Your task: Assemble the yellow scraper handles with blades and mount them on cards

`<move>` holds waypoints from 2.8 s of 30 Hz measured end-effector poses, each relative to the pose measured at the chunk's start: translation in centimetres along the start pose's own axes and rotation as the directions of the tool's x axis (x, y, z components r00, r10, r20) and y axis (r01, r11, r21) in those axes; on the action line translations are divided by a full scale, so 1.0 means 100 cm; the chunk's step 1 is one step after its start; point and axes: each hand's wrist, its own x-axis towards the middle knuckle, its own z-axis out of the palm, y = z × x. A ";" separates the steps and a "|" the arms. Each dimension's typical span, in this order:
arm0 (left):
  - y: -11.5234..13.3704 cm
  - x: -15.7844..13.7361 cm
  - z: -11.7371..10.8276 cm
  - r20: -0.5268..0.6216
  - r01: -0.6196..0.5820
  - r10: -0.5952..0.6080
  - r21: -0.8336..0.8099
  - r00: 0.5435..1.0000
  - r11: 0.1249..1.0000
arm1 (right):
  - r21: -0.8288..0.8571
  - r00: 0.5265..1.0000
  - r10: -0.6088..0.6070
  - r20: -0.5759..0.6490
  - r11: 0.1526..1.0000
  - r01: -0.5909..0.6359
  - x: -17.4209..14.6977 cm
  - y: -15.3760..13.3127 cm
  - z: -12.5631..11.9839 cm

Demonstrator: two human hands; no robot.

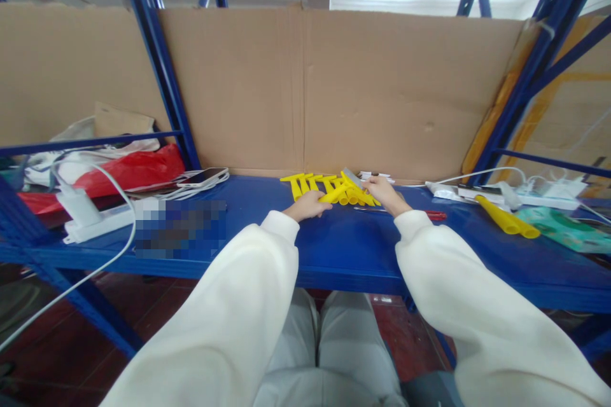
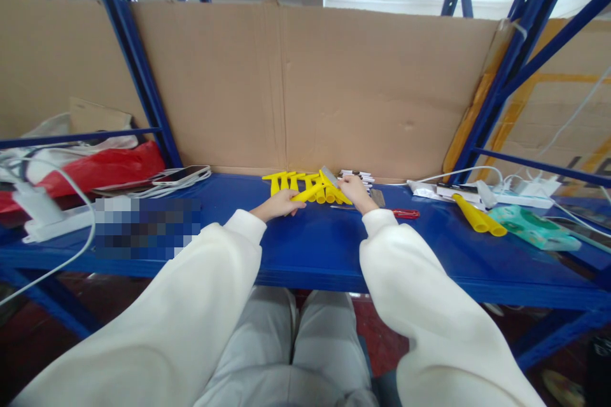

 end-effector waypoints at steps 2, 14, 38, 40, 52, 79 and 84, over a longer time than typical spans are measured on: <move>0.001 0.000 0.000 0.006 -0.003 0.003 -0.023 1.000 1.000 | -0.001 0.999 0.033 0.018 0.999 -0.033 -0.003 0.001 -0.001; 0.004 -0.004 -0.001 0.032 0.037 -0.035 -0.056 0.999 0.998 | -0.083 0.987 0.091 0.134 0.993 -0.080 -0.017 -0.003 -0.018; 0.003 -0.005 0.000 0.076 -0.007 0.018 -0.147 0.997 0.989 | 0.303 0.993 0.113 0.026 0.946 -0.115 -0.008 0.014 -0.013; 0.003 -0.005 0.000 0.087 -0.005 0.019 -0.164 0.996 0.986 | 0.359 0.991 0.133 0.006 0.925 -0.126 -0.006 0.015 -0.011; 0.004 -0.005 -0.001 0.084 0.015 -0.002 -0.146 0.996 0.989 | 0.483 0.981 0.191 0.025 0.857 -0.179 -0.007 0.010 -0.015; 0.003 -0.005 0.000 0.109 -0.017 0.033 -0.137 0.994 0.990 | 0.373 0.968 0.218 0.125 0.894 -0.250 -0.011 0.010 -0.014; 0.004 -0.006 -0.001 0.112 -0.025 0.043 -0.153 0.993 0.988 | 0.408 0.969 0.209 0.135 0.879 -0.247 -0.007 0.016 -0.018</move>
